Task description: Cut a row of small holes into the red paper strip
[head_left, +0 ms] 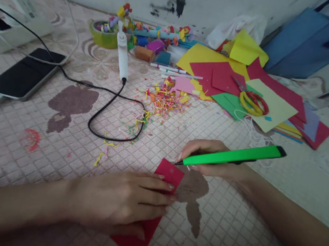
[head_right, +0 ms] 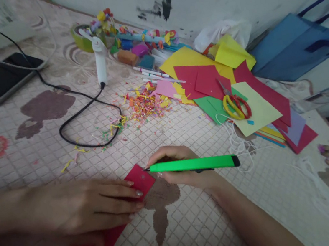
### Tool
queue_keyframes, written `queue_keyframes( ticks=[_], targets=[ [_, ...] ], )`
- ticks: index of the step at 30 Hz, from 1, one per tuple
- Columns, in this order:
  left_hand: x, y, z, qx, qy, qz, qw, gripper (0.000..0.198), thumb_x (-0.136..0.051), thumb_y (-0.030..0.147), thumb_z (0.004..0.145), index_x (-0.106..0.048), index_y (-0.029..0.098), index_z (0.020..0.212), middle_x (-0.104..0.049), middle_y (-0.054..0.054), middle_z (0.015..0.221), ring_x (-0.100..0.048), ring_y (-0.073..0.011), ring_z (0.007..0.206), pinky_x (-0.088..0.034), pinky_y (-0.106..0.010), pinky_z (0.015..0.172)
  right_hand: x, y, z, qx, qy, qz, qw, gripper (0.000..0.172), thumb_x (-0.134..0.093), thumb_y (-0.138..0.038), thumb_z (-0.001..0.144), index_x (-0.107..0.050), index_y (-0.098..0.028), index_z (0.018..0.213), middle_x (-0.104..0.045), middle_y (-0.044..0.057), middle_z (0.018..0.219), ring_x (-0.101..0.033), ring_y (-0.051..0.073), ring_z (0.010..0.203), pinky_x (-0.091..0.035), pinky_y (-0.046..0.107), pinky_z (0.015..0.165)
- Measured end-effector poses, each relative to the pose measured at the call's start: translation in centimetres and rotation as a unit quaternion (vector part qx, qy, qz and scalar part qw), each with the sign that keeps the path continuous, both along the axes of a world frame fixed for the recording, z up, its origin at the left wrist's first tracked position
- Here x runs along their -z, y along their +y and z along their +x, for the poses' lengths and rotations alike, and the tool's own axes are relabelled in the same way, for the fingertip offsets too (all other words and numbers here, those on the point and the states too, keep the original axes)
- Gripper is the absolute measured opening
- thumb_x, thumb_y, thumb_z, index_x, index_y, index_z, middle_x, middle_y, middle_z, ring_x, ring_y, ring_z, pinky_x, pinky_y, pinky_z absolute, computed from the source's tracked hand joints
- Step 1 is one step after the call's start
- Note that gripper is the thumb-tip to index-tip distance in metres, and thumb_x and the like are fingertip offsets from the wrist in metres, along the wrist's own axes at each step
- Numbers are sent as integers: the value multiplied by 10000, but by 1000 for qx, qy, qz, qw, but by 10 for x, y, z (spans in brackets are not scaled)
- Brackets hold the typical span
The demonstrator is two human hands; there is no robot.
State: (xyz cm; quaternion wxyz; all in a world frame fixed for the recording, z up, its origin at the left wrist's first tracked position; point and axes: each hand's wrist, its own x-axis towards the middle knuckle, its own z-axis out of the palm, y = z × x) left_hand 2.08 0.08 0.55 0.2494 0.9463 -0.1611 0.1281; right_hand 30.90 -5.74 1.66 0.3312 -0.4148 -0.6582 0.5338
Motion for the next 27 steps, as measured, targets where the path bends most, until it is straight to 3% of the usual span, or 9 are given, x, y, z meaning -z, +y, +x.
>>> queue_keyframes(
  ticks=[6,27],
  targets=[
    [-5,3,1,5,20,-39,999,335,-578,124,965,-693,18,1262,-671,-146,1401,-496,-271,1455,-240,-333,1314,2,10,3,-65,15,13,998,244,-712,-171,882,-743,-236,1115,-739,48,993,-670,185,887,-524,298,744],
    [-5,1,0,-7,47,-113,992,352,-569,162,998,-672,102,1330,-682,-146,1383,-486,-249,1467,-319,-367,1287,-9,19,-4,-92,-29,22,995,199,-698,-246,883,-756,-207,1069,-745,52,919,-677,183,810,-538,293,693]
  ],
)
